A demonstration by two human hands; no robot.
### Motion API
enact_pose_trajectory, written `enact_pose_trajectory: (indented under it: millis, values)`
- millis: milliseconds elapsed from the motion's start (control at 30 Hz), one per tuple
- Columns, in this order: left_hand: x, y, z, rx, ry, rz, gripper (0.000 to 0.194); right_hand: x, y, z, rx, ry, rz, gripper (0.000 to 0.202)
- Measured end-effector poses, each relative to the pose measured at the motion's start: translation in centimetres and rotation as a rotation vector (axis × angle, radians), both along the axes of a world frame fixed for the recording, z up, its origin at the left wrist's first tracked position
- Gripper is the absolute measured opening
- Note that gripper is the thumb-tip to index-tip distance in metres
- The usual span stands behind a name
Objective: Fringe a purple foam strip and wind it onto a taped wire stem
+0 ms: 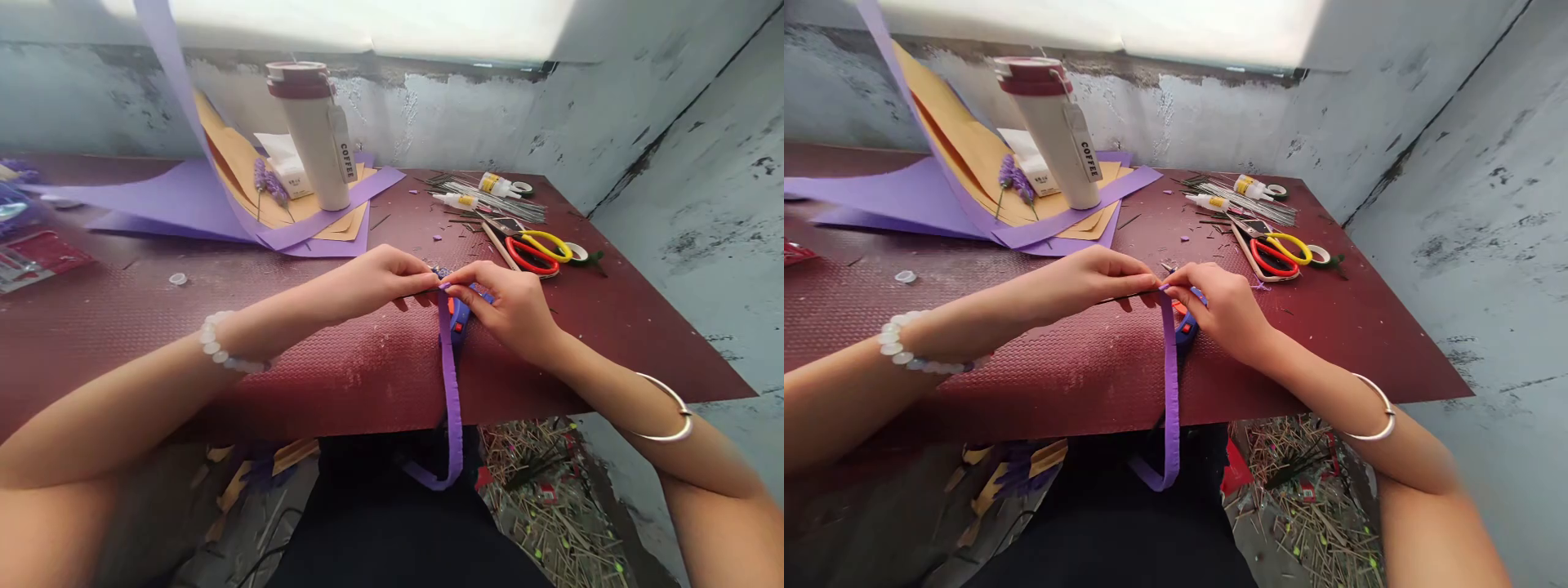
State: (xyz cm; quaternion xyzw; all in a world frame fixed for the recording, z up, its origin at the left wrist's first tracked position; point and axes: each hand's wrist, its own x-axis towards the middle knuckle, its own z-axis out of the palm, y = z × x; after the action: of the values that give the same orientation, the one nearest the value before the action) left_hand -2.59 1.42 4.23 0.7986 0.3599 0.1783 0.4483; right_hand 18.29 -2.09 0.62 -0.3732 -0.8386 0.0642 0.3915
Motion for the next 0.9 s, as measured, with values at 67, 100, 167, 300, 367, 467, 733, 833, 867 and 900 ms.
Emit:
enact_pose_trajectory:
  millis: [67, 100, 167, 300, 367, 467, 733, 833, 867, 900]
  values:
    - [-0.2, 0.1, 0.0, -0.074, -0.030, -0.008, 0.032, 0.0, 0.1, -0.1, 0.019, -0.001, -0.011, 0.009]
    - [-0.3, 0.1, 0.0, -0.099, -0.038, -0.015, 0.032, 0.1, 0.1, -0.1, 0.028, -0.004, -0.018, 0.010]
    - [-0.4, 0.2, 0.0, -0.127, -0.051, -0.039, 0.032, 0.1, 0.2, -0.1, 0.049, -0.007, -0.021, 0.010]
    - [-0.5, 0.1, 0.0, -0.192, -0.055, -0.110, 0.027, 0.1, 0.3, -0.2, 0.099, 0.002, 0.001, 0.010]
    - [-0.4, 0.0, 0.0, -0.222, -0.043, -0.128, 0.026, 0.1, 0.4, -0.2, 0.131, 0.001, 0.012, 0.010]
    - [-0.4, -0.1, 0.1, -0.227, -0.032, -0.135, 0.026, 0.1, 0.6, -0.2, 0.203, -0.001, 0.050, 0.009]
    - [0.3, -0.2, -0.1, 0.037, 0.014, -0.028, 0.021, 0.0, 1.0, -0.4, 0.322, -0.066, 0.061, 0.009]
    - [0.8, -0.3, 0.0, 0.096, 0.039, 0.010, 0.020, 0.1, 1.0, -0.4, 0.387, -0.075, 0.083, 0.008]
    - [0.8, -0.3, 0.0, 0.095, 0.042, 0.010, 0.020, 0.1, 1.0, -0.4, 0.398, -0.078, 0.089, 0.008]
    - [0.8, -0.3, 0.1, 0.085, 0.044, 0.002, 0.020, 0.1, 1.0, -0.4, 0.401, -0.083, 0.094, 0.009]
